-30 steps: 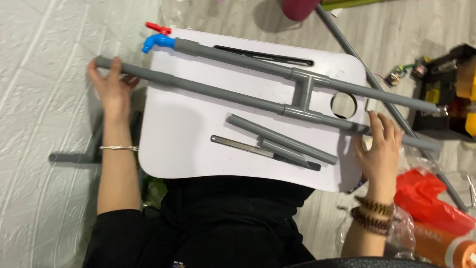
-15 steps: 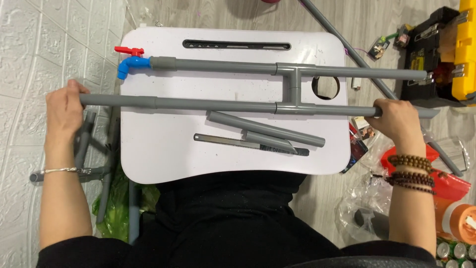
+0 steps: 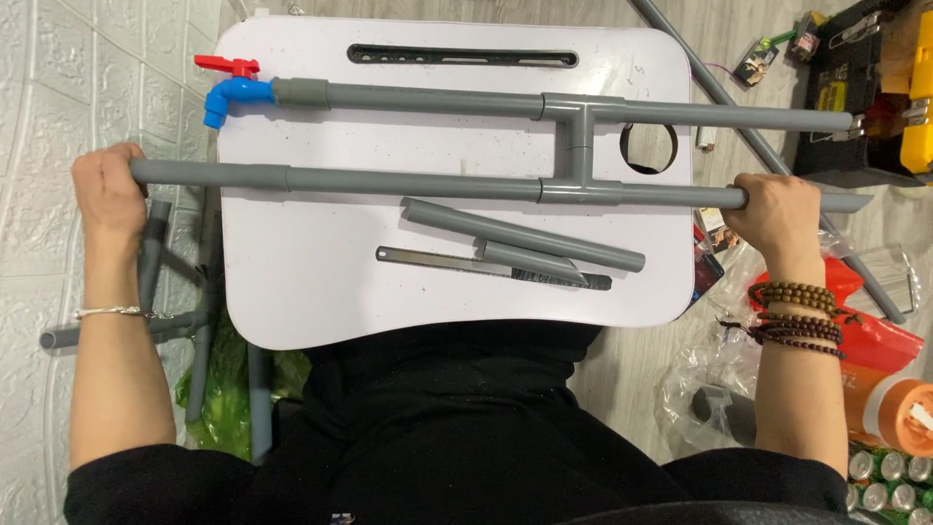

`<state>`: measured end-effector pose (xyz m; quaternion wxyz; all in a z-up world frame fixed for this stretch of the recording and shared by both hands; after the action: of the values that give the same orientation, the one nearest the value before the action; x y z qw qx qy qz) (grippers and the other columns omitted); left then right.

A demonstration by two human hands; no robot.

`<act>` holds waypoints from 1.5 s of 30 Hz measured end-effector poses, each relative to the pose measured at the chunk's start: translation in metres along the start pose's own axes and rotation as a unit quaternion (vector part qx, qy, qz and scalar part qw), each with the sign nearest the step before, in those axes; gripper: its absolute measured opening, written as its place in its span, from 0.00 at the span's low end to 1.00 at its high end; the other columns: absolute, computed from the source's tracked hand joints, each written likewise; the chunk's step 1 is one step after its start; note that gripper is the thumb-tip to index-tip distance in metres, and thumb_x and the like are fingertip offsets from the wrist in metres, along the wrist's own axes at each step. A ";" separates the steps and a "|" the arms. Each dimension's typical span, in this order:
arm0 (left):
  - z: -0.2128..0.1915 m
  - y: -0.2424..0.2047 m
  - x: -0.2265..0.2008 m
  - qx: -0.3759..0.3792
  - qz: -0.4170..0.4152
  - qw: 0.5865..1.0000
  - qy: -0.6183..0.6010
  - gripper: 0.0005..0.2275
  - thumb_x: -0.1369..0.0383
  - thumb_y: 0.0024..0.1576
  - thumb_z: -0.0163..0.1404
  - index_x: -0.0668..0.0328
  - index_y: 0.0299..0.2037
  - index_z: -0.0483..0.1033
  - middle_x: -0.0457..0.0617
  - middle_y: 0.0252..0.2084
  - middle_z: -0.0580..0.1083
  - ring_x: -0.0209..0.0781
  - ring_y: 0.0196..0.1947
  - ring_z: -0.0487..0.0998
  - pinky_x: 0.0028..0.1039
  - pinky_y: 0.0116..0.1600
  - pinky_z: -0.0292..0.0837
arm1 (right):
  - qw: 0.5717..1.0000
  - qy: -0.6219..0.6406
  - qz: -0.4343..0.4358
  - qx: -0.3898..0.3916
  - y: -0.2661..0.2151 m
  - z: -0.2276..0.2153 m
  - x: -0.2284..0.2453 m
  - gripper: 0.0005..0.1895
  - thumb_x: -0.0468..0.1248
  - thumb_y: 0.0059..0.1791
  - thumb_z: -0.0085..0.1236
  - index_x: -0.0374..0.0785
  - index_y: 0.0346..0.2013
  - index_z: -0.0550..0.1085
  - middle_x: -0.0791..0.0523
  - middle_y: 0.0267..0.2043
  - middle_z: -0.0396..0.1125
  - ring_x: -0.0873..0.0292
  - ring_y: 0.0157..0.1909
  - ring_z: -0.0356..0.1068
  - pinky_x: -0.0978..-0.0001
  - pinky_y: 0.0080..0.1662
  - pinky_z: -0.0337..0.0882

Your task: The person assembles a structure using PVC pipes and a faucet, fitting various pipe sections and connectors together by hand on a small table.

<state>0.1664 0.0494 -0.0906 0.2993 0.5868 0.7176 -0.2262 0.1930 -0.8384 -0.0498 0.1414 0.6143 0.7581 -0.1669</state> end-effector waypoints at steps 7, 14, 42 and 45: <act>0.007 0.021 0.074 -0.024 0.026 0.998 0.058 0.21 0.64 0.76 0.37 0.68 0.40 0.84 0.57 0.28 0.70 0.54 0.39 0.75 0.45 0.44 0.63 | 0.999 -0.003 0.003 -0.041 0.000 0.009 0.002 0.02 0.43 0.48 0.60 0.52 0.33 0.78 0.67 0.28 0.71 0.62 0.32 0.73 0.68 0.40 0.76; -0.011 0.015 -0.018 0.069 -0.189 0.979 0.018 0.20 0.59 0.70 0.36 0.58 0.26 0.68 0.51 0.21 0.63 0.48 0.26 0.63 0.43 0.35 0.58 | 0.997 -0.003 0.008 -0.080 0.001 0.016 0.002 0.03 0.42 0.47 0.63 0.50 0.31 0.77 0.67 0.28 0.70 0.65 0.31 0.71 0.71 0.42 0.72; 0.103 -0.237 -0.128 -0.153 0.396 0.895 0.138 0.08 0.68 0.69 0.41 0.63 0.46 0.73 0.54 0.46 0.71 0.49 0.46 0.73 0.38 0.57 0.61 | 0.785 0.585 -0.062 -0.195 -0.187 -0.083 0.265 0.17 0.45 0.54 0.57 0.30 0.41 0.76 0.48 0.40 0.76 0.59 0.38 0.76 0.62 0.57 0.76; 0.132 -0.266 -0.136 -0.002 0.505 0.860 0.078 0.10 0.59 0.63 0.47 0.43 0.49 0.81 0.44 0.58 0.78 0.46 0.59 0.78 0.45 0.77 0.48 | 0.899 0.319 -0.156 -0.258 -0.199 -0.064 0.305 0.26 0.53 0.52 0.55 0.59 0.66 0.74 0.55 0.71 0.64 0.46 0.74 0.58 0.38 0.74 0.50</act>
<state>-0.0537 -0.1921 -0.0980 0.3168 0.8838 0.3443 0.0032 -0.0647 -0.5789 -0.1040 0.0174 0.4503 0.8654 0.2192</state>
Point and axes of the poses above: each hand's wrist, its own y-axis towards the middle knuckle, its own z-axis out of the palm, x = y × z, the point moved 1 cm from there along y, towards the middle knuckle
